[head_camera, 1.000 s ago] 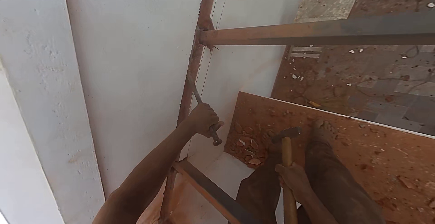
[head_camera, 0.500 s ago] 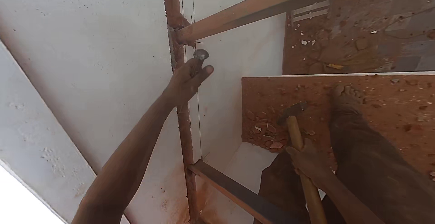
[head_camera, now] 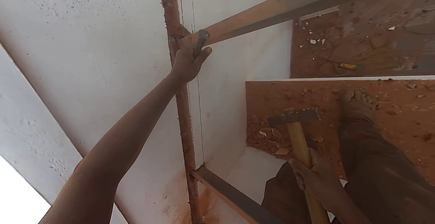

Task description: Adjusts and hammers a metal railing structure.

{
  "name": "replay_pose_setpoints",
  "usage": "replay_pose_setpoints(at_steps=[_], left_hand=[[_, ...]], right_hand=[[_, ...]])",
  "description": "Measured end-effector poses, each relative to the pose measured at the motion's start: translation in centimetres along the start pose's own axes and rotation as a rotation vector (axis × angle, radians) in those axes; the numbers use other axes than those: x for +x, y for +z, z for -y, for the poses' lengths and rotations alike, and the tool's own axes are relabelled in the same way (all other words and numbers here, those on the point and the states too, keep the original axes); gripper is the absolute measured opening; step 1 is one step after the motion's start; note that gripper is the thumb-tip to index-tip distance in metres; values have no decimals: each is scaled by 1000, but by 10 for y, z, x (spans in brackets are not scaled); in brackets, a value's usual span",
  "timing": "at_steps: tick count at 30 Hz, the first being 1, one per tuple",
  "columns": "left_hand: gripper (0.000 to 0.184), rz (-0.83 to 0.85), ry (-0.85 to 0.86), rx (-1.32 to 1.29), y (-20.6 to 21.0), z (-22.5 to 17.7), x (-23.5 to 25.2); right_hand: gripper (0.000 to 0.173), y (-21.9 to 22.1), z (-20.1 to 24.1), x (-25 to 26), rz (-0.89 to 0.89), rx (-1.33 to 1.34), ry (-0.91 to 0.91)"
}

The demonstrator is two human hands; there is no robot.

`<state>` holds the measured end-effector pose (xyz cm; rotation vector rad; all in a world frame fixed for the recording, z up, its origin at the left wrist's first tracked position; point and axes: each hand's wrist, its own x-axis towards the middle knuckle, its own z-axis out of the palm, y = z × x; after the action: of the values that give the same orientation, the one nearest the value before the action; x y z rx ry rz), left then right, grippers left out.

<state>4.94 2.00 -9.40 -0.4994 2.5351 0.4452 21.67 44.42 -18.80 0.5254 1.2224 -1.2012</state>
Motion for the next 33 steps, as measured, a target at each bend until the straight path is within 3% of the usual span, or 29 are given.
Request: replay_pose_setpoints(at_steps=[5,9,24,33], left_hand=[[45,233,-113,-260,7,6,6],[46,125,-107,-201,10,8,10],[43,183,-66,2,12,1,3],[40,94,-70,-32,6,7,1]], right_hand=[[41,3,14,-9,-25,134,-103],[47,4,16,-12,-36,144,-154],[45,7,22,-17,-10,167,-180],[45,10,19,-14,-12,162,-171]])
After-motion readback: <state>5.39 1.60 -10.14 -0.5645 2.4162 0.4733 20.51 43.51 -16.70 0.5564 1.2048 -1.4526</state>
